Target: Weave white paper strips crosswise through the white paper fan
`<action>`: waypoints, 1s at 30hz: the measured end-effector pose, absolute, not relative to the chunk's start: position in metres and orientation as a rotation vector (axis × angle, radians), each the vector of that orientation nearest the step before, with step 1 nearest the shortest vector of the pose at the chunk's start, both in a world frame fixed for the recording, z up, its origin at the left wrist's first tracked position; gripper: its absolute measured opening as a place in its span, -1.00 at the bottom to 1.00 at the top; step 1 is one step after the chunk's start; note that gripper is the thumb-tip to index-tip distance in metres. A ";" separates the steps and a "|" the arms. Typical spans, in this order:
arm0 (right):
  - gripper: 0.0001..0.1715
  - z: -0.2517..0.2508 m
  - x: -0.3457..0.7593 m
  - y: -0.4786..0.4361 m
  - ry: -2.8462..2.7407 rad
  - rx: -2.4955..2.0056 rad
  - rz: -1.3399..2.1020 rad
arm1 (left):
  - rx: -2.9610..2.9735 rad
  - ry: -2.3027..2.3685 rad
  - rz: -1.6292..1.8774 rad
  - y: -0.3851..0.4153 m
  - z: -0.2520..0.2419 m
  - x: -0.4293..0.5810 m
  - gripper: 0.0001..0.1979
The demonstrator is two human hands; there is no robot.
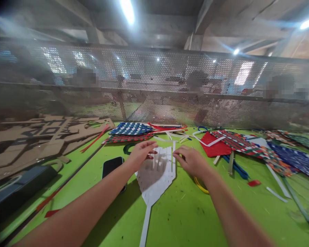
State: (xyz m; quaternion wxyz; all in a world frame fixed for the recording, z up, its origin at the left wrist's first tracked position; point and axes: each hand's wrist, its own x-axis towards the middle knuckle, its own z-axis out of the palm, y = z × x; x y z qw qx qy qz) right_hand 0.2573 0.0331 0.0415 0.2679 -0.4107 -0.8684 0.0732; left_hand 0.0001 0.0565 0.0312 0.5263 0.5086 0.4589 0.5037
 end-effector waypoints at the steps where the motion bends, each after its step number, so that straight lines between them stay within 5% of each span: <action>1: -0.71 0.040 0.257 0.034 -2.326 -1.107 0.169 | 1.267 1.111 1.183 0.057 0.027 0.001 -0.77; 10: -0.69 0.044 0.259 0.038 -1.959 -1.118 -0.146 | 1.766 1.176 1.131 0.054 0.021 0.004 -0.83; 18: -0.60 0.055 0.235 0.015 -2.201 -1.121 -0.378 | 2.170 1.008 1.262 0.028 0.031 0.014 -0.83; 30: -0.71 0.059 0.234 0.014 -2.366 -1.057 0.275 | 2.090 0.862 1.064 0.016 0.034 0.019 -0.80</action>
